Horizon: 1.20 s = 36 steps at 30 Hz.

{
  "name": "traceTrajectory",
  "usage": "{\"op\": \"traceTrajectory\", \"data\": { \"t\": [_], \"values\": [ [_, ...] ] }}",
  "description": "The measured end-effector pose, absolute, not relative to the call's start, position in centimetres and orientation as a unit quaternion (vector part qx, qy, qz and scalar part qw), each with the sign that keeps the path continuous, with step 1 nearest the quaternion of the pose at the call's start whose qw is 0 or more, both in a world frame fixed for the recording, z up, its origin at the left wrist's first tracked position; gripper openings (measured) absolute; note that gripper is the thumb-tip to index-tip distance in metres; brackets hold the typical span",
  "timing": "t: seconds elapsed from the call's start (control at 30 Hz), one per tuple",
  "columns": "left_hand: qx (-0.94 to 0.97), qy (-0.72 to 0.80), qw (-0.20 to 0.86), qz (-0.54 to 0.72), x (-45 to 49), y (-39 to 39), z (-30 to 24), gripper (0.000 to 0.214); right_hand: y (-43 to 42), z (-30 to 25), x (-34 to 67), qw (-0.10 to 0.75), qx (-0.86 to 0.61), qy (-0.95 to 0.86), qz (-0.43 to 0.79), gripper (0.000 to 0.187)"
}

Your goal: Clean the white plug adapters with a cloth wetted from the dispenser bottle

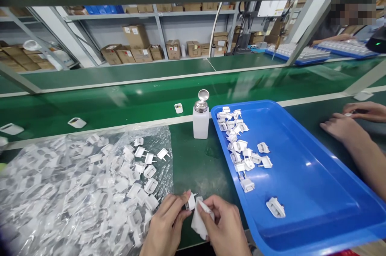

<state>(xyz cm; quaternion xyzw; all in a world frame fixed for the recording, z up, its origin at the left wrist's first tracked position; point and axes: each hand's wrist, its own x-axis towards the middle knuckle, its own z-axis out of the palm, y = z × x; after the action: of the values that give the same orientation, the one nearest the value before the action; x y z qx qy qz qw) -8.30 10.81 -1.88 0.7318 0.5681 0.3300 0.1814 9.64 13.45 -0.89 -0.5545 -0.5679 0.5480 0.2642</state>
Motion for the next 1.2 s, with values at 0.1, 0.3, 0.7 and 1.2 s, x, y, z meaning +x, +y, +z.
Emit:
{"op": "traceTrajectory", "data": {
  "t": [0.1, 0.3, 0.7, 1.2],
  "values": [
    [0.744, 0.558, 0.166, 0.327, -8.5, 10.9, -2.2, 0.045, 13.4, -1.0, 9.5, 0.263, -0.545, -0.594, 0.53, 0.041],
    [0.737, 0.562, 0.175, 0.332, -8.6, 10.9, -2.1, 0.044, 13.7, -0.7, 9.3, 0.268, -0.556, -0.609, 0.499, 0.038],
    [0.729, 0.555, 0.177, 0.36, -8.7, 10.8, -3.3, 0.047, 13.9, -1.5, 9.3, 0.257, -0.541, -0.631, 0.492, 0.036],
    [0.708, 0.562, 0.168, 0.394, -8.4, 10.6, -4.0, 0.045, 14.2, -1.7, 10.0, 0.239, -0.52, -0.624, 0.532, 0.041]
  ]
}}
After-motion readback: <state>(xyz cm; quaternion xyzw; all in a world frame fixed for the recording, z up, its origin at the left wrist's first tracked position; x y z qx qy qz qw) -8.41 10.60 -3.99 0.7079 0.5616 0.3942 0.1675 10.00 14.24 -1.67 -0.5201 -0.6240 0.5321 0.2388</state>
